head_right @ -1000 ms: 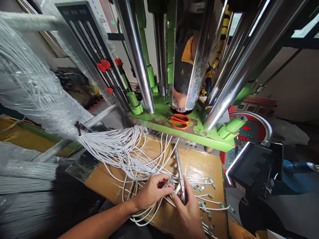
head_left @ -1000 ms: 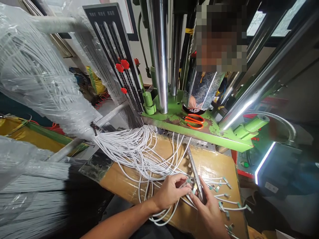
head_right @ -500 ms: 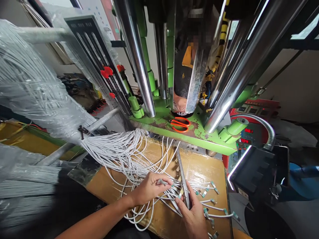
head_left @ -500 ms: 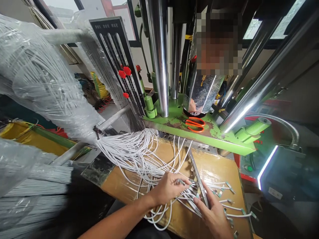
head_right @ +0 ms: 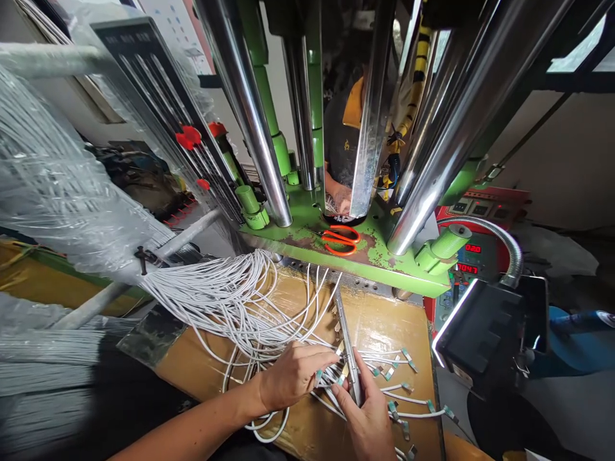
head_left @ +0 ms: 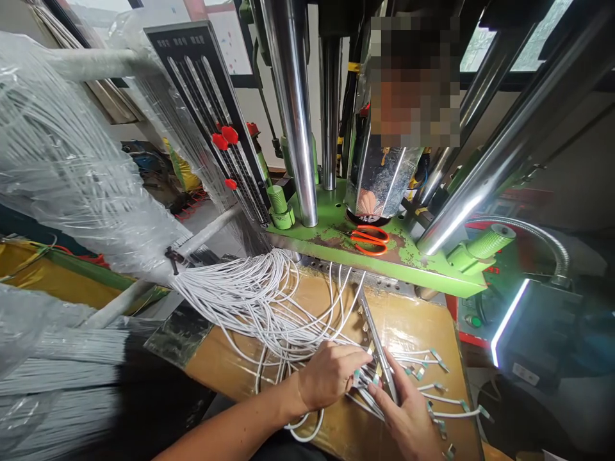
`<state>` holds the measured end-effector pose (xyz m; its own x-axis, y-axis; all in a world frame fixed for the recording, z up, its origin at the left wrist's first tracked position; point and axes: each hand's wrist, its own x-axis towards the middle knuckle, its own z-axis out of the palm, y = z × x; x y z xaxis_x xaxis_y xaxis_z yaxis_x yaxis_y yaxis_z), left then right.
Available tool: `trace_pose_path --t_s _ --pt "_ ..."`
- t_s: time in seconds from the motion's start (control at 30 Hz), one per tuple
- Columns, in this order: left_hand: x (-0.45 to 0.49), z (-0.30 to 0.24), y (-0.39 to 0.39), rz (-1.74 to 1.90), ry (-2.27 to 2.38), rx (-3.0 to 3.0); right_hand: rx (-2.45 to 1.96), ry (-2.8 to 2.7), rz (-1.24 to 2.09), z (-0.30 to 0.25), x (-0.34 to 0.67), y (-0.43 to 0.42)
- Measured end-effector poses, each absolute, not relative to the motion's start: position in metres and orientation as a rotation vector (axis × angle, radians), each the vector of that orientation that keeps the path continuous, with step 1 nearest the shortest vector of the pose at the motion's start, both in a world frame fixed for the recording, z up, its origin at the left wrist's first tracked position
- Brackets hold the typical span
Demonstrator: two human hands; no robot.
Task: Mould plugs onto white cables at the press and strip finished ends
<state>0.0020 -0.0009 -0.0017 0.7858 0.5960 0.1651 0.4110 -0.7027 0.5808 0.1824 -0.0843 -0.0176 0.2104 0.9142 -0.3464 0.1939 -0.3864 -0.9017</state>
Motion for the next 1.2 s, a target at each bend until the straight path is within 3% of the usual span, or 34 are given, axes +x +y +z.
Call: trace_pose_path --t_s 0.17,0.3,0.5,0.67,0.93,1.2 --pt "0.012 0.002 0.000 0.670 0.820 2.178 -1.761 -1.026 1.212 -0.015 0.182 -0.085" --pt "0.010 0.014 0.004 0.793 1.055 1.611 -1.694 -0.910 1.239 -0.025 0.182 -0.087" --pt "-0.011 0.018 0.005 0.767 0.756 0.966 -1.659 -0.875 1.258 -0.039 0.184 -0.089" --pt "-0.011 0.024 0.015 0.854 0.784 0.669 -1.644 -0.891 1.264 -0.036 0.186 -0.087" --pt "-0.004 0.020 0.038 0.615 0.817 1.267 -1.574 -0.844 1.196 -0.059 0.184 -0.089" --pt "0.002 0.000 0.042 0.667 0.758 1.952 -1.530 -0.806 1.175 -0.068 0.182 -0.088"
